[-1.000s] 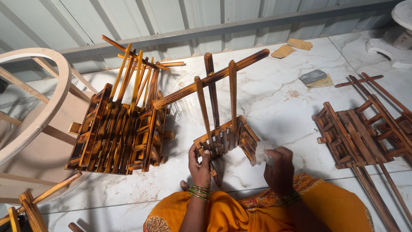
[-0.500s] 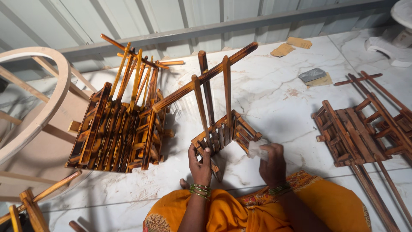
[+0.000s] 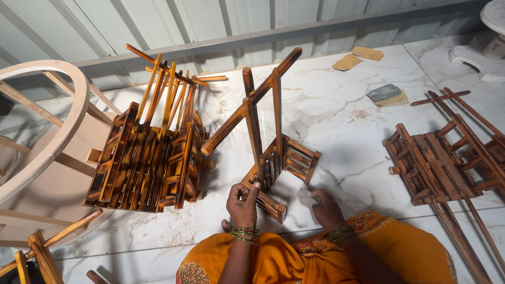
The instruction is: The person sits on the floor and wipes miniature wooden chair frames one at a time with a cloth, turning each piece to clean its slats and legs, then sets the wiped chair aside and picks up the next frame.
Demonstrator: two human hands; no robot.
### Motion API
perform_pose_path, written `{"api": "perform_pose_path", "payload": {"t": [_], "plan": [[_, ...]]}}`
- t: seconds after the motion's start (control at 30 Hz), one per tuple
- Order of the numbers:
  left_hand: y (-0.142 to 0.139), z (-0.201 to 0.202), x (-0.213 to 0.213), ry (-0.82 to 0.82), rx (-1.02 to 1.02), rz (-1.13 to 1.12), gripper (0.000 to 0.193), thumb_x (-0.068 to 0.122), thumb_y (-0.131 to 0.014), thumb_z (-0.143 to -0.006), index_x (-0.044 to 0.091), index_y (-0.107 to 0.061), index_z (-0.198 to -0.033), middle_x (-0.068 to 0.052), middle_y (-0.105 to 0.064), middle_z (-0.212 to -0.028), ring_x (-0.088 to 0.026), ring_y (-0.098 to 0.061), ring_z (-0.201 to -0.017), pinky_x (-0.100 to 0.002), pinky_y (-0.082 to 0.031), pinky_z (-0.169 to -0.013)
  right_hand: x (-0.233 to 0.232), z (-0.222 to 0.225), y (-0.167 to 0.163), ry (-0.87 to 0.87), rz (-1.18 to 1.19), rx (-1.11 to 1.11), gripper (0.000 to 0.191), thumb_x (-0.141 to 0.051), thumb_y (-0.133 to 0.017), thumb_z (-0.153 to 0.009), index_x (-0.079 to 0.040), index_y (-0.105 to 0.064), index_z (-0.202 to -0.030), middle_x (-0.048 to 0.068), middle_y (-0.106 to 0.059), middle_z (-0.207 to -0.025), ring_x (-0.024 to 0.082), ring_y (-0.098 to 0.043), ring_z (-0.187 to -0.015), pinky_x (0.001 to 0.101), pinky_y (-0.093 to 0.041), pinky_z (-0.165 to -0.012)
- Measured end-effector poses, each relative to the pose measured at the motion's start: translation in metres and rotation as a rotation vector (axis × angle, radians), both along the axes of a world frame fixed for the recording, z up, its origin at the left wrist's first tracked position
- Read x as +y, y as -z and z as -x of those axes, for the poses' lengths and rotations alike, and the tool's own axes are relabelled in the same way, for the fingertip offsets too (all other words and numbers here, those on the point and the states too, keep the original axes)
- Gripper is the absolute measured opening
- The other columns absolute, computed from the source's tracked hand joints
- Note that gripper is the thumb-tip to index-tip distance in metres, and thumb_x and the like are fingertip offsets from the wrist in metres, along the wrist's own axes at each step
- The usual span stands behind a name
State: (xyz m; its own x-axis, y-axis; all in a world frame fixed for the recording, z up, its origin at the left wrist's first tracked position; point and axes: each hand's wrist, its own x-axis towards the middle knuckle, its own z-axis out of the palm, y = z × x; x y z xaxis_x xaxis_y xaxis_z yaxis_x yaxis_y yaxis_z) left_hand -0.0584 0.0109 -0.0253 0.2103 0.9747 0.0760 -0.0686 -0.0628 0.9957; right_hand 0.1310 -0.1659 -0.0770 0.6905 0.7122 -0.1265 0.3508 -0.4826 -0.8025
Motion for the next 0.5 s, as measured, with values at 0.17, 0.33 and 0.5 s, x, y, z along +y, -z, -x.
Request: {"api": "perform_pose_path", "payload": {"t": [0.17, 0.33, 0.5], "plan": [[-0.018, -0.002, -0.005, 0.013, -0.079, -0.018, 0.038, 0.02, -0.088, -0.079, 0.007, -0.063, -0.106, 0.006, -0.053, -0.076, -0.002, -0.051, -0.067, -0.019, -0.049, -0.058, -0.005, 0.014, 0.004, -0.273, 0.178, 0.71, 0.046, -0.006, -0.061, -0.087, -0.006, -0.055, -0.132, 0.018, -0.071, -0.114, 0.026, -0.071, -0.081, 0.0387, -0.059, -0.068], [-0.042, 0.001, -0.013, 0.012, 0.18, -0.156, 0.073, 0.027, -0.079, -0.084, 0.017, -0.049, -0.15, 0.003, -0.052, -0.073, -0.005, -0.047, -0.058, -0.022, -0.044, -0.052, -0.005, 0.034, 0.013, -0.317, 0.133, 1.045, 0.056, -0.005, -0.062, -0.09, -0.005, -0.051, -0.145, 0.02, -0.077, -0.119, 0.019, -0.074, -0.074, 0.0321, -0.063, -0.061], [-0.055, 0.004, -0.023, 0.076, 0.429, -0.413, 0.048, 0.03, -0.074, -0.096, 0.02, -0.066, -0.143, -0.003, -0.058, -0.08, -0.011, -0.055, -0.063, -0.028, -0.049, -0.057, -0.005, 0.018, 0.019, -0.122, 0.059, 0.922, 0.053, -0.006, -0.062, -0.09, 0.0, -0.06, -0.143, 0.022, -0.077, -0.114, 0.021, -0.076, -0.073, 0.0324, -0.064, -0.057]]}}
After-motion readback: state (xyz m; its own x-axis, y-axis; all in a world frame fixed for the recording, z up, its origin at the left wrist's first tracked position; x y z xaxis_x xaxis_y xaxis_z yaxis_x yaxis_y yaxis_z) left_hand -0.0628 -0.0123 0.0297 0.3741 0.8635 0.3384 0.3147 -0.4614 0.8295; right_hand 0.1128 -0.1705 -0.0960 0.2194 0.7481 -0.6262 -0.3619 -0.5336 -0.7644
